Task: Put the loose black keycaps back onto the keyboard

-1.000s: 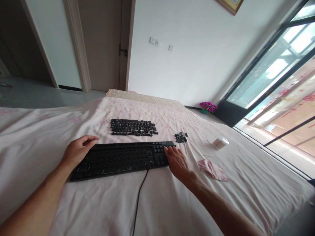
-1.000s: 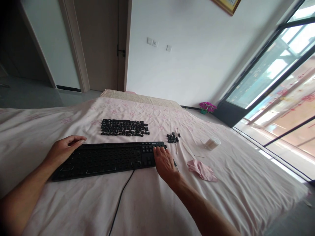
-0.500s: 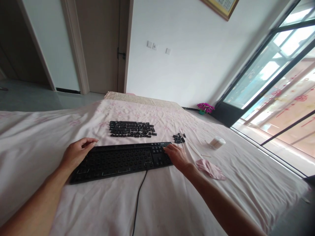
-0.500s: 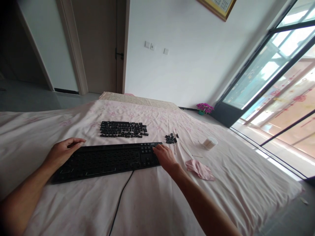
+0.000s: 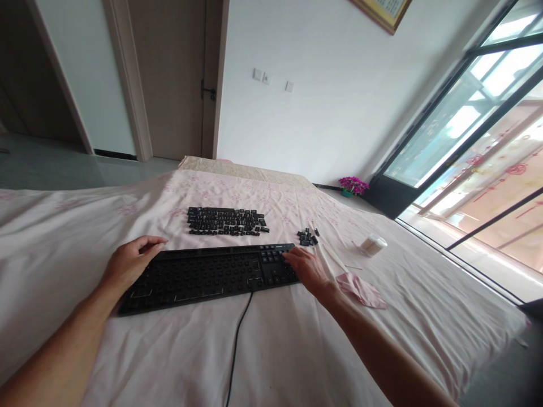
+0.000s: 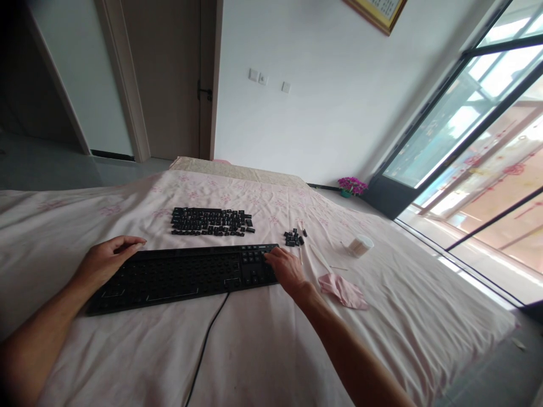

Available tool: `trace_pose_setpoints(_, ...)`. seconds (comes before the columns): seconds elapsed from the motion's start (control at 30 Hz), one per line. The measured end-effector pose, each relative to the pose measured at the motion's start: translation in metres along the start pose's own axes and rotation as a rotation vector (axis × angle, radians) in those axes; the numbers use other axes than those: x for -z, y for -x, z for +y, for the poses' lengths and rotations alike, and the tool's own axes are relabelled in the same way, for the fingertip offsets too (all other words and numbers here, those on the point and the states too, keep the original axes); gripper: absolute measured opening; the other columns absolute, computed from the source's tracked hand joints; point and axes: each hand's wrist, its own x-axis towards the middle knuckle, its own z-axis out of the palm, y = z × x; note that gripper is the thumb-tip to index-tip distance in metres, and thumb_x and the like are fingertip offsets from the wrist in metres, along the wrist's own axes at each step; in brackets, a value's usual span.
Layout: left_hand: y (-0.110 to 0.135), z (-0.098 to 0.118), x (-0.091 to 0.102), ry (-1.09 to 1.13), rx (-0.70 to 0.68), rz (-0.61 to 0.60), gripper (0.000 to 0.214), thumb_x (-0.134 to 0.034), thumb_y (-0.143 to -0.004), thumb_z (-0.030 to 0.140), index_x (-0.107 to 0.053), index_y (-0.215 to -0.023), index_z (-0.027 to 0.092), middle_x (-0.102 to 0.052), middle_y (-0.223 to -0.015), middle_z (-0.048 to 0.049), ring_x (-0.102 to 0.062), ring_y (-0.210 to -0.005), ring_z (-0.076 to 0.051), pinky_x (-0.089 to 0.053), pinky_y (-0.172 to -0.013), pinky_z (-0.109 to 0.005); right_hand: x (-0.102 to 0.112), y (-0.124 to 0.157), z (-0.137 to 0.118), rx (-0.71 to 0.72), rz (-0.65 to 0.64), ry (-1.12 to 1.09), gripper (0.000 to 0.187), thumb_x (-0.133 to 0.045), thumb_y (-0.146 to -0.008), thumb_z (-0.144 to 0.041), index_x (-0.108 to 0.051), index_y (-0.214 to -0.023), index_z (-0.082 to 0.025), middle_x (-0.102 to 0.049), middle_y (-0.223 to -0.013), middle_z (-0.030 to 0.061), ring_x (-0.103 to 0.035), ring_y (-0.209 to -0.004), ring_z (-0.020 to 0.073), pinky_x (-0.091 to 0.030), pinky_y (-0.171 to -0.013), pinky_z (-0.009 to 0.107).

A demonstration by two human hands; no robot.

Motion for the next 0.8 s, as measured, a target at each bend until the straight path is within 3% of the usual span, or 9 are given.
trace_pose_setpoints(0.57, 0.0007, 0.0028, 0.0008, -0.014, -0.018, 0.013, 0.039, -0.058, -0.078, 0.051, -0.07, -0.103, 0.024, -0.074, -0.095, -0.0003, -0.065, -0.085, -0.02, -0.045, -0.073, -0.025, -0.0026, -0.0062, -0.0031, 0.076, -0.055, 0.159, 0.02, -0.051, -0.095, -0.02, -0.07, -0.09, -0.022, -0.063, -0.079, 0.0022, -0.055, -0.076, 0.0158, -0.035, -0.063, 0.027)
trace_pose_setpoints(0.8, 0.0029, 0.0045, 0.0016, -0.014, -0.009, 0.01, 0.039, -0.057, -0.078, 0.052, -0.07, -0.104, 0.025, -0.074, -0.095, 0.0001, -0.065, -0.084, -0.02, -0.044, -0.071, -0.025, -0.0094, -0.0004, -0.006, 0.086, -0.078, 0.246, 0.021, -0.05, -0.094, -0.016, -0.067, -0.105, -0.02, -0.063, -0.086, 0.004, -0.056, -0.079, 0.0182, -0.038, -0.068, 0.029)
